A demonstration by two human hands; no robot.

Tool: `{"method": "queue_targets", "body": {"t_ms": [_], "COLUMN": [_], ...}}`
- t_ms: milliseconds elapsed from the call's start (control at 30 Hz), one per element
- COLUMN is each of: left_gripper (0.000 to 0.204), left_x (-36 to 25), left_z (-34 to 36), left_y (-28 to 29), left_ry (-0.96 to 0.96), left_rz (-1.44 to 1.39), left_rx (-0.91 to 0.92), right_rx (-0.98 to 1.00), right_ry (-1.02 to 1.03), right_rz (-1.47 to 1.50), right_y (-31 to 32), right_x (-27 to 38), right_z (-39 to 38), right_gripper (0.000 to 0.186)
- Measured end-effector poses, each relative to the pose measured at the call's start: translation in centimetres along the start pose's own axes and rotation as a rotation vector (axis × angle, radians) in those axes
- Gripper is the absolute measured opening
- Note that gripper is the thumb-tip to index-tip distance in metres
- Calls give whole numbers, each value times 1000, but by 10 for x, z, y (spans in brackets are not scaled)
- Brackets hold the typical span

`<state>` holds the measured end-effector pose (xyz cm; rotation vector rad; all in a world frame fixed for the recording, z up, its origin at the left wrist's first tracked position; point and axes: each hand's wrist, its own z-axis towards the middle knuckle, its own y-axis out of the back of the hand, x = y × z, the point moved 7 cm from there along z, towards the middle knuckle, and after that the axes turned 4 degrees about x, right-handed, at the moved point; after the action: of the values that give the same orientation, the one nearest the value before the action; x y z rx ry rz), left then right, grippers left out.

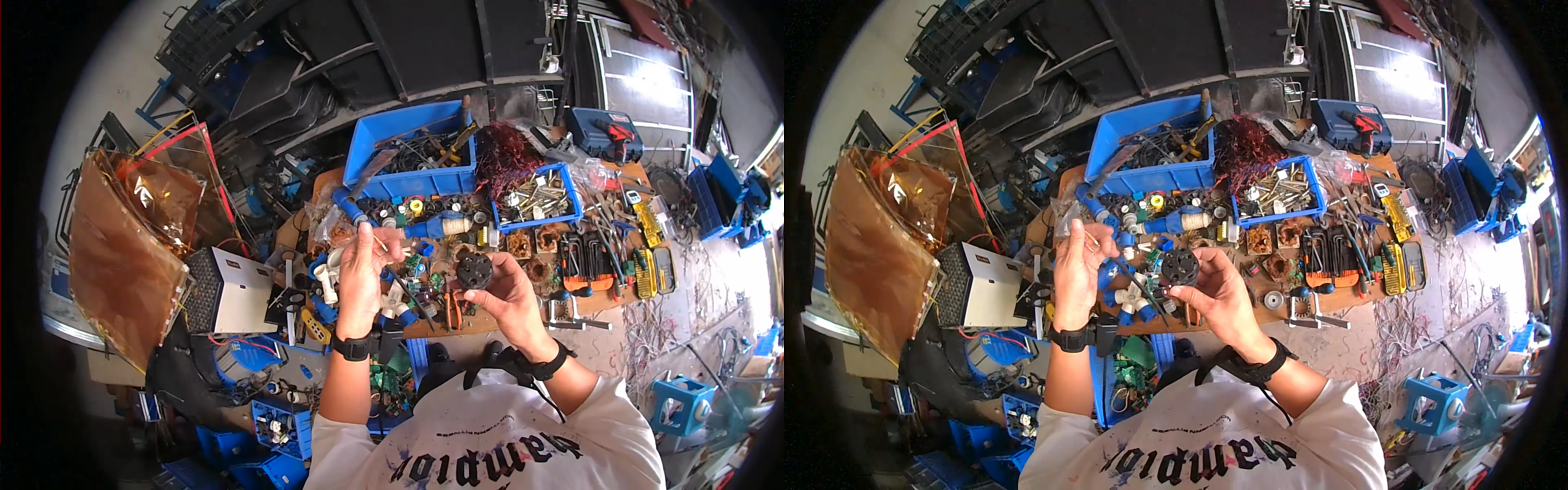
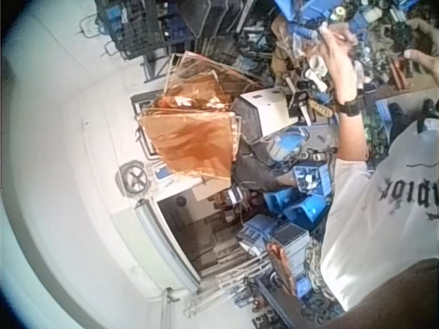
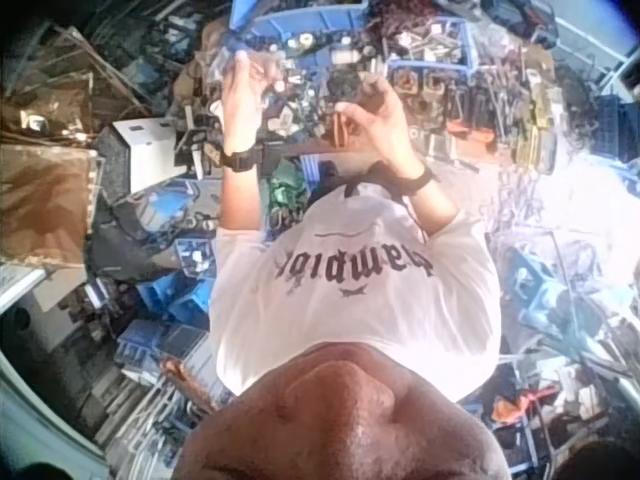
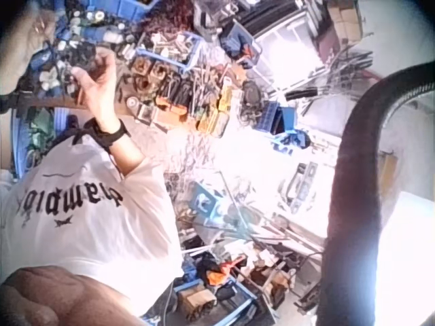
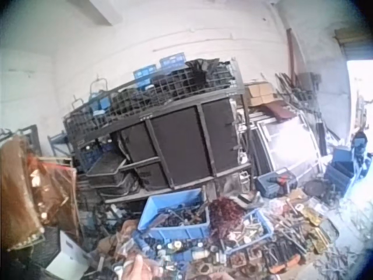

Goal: The person uses a screwdriver to pry open a black electrical connector, removes a small internal component, and then reassembles the connector. They handle a wire and a small metal piece during the process.

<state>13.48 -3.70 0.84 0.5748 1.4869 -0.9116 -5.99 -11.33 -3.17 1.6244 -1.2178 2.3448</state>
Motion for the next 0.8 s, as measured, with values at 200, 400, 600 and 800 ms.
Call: {"method": "queue_targets", "body": {"t_ms": [200, 400, 600, 800], "left_gripper": [51, 54, 54, 56], "left_x": [-8, -25, -38, -49], "left_z": [-4, -4, -11, -12], "left_y": [-12, -32, -40, -48], "left_ry": [-8, -165, -222, -260], "left_rz": [110, 214, 407, 531], "left_rx": [142, 348, 375, 389], "right_rx": [-33, -18, -58, -94], "right_ry": [31, 46, 159, 257], "right_rz": [-18, -110, -251, -366], "right_y": [7, 22, 25, 24], "right_x": [26, 25, 37, 45], "right_z": [-15, -26, -38, -42], "right_gripper": [47, 49, 50, 49]}}
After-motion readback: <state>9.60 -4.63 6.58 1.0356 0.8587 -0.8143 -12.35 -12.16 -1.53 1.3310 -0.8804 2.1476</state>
